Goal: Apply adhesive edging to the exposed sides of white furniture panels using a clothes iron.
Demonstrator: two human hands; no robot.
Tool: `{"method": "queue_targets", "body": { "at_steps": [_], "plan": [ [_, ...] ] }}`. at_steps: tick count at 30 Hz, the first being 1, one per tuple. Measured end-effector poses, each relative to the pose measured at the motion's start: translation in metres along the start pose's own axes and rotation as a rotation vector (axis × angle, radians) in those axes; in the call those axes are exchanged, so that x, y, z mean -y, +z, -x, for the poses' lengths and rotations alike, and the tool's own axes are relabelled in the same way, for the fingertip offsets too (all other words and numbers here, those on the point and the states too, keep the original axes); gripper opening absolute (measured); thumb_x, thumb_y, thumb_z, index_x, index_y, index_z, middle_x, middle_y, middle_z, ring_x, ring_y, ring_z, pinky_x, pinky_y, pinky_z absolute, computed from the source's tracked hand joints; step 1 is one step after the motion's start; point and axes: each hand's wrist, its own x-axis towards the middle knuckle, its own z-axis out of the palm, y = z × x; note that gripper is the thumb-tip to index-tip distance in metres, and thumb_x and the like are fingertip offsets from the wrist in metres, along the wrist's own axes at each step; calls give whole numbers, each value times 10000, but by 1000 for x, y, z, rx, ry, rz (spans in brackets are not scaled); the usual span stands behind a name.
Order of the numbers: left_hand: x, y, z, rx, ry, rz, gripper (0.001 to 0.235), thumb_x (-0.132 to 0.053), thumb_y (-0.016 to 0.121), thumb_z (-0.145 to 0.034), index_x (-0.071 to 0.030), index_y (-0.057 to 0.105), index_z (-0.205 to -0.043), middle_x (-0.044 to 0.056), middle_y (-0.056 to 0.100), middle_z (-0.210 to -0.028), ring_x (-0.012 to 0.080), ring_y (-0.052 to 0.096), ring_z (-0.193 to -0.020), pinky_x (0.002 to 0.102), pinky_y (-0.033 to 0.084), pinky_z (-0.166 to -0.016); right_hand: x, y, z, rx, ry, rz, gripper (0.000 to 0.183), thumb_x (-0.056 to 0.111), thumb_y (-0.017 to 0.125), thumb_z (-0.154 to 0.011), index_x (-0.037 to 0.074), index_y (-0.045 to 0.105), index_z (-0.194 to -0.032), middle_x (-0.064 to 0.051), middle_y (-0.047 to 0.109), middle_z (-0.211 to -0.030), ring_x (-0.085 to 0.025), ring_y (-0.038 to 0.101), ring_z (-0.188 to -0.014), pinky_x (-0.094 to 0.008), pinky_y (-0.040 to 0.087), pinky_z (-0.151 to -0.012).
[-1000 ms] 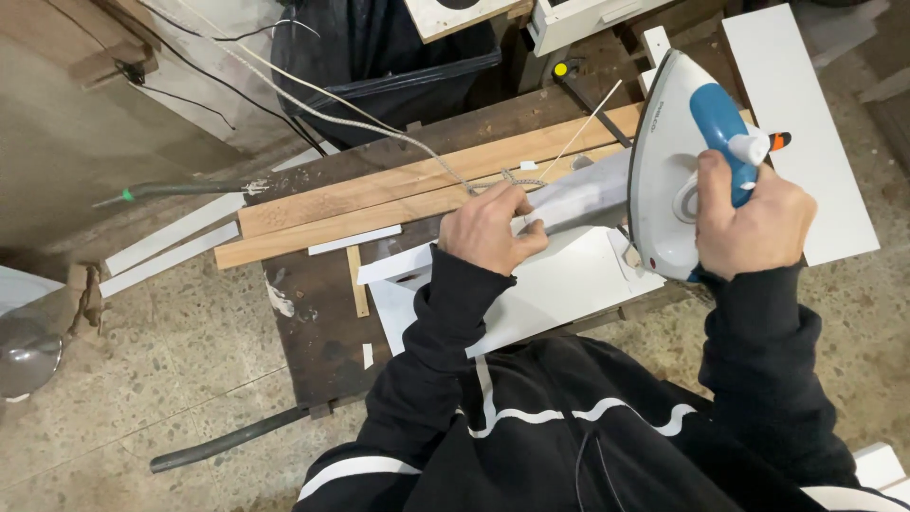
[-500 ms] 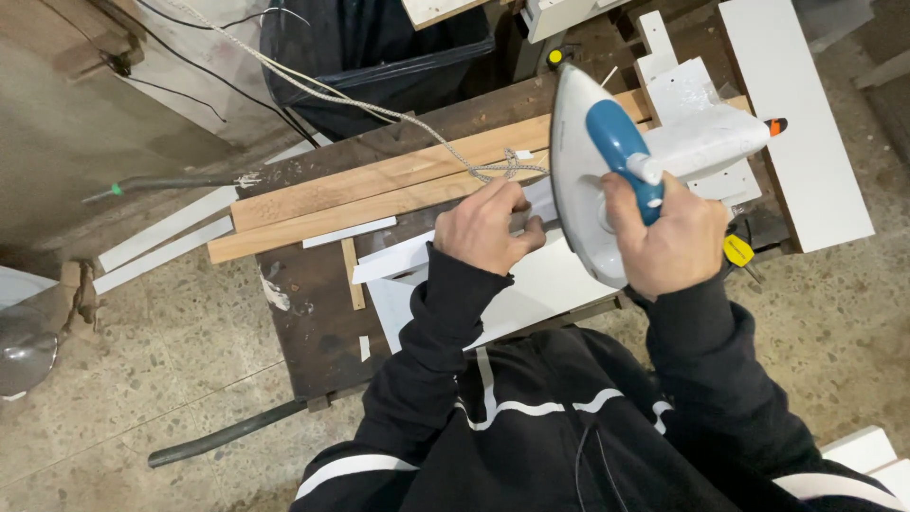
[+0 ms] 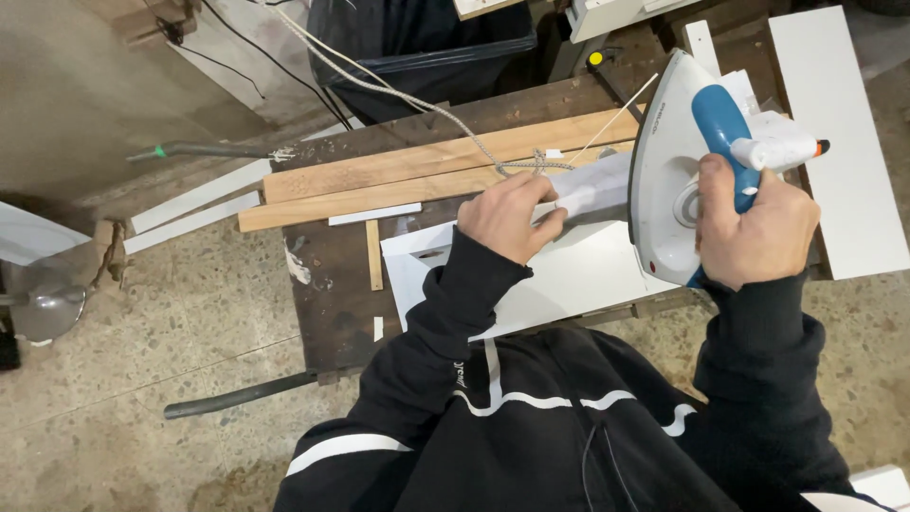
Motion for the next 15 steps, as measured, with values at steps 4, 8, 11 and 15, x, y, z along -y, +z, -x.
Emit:
{"method": "queue_targets", "body": {
  "at_steps": [4, 8, 11, 15],
  "plan": [
    [4, 6, -6, 84, -88, -17, 217, -313, 771, -791, -133, 693, -884, 0, 718, -890, 278, 710, -800, 430, 531, -629, 4, 1, 1, 11, 32, -49, 463, 333, 666, -1170, -38, 712, -896, -97, 648, -648, -241, 670, -656, -372, 519, -668],
    [6, 9, -8, 101, -59, -1, 296, -321, 771, -779, -135, 690, -994, 18, 736, -943, 288, 721, -829, 434, 553, -658, 6, 2, 3, 7, -22, -80, 411, 294, 654, -1153, -45, 719, -929, -93, 652, -665, -211, 673, -637, -363, 521, -691],
    [-1, 1, -9, 126, -3, -23, 349, -315, 797, -777, -143, 693, -1062, 38, 703, -950, 296, 708, -842, 440, 547, -660, 20, -2, 2, 50, 116, -135, 464, 344, 664, -1161, -43, 698, -908, -78, 646, -684, -199, 663, -630, -345, 518, -645],
    [1, 13, -5, 130, 75, -93, 369, -293, 820, -762, -152, 696, -1079, 49, 638, -933, 287, 687, -880, 434, 537, -686, 19, -2, 3, 37, 92, -113, 462, 336, 671, -1172, -50, 703, -919, -69, 653, -691, -177, 668, -639, -331, 528, -661]
  ]
}}
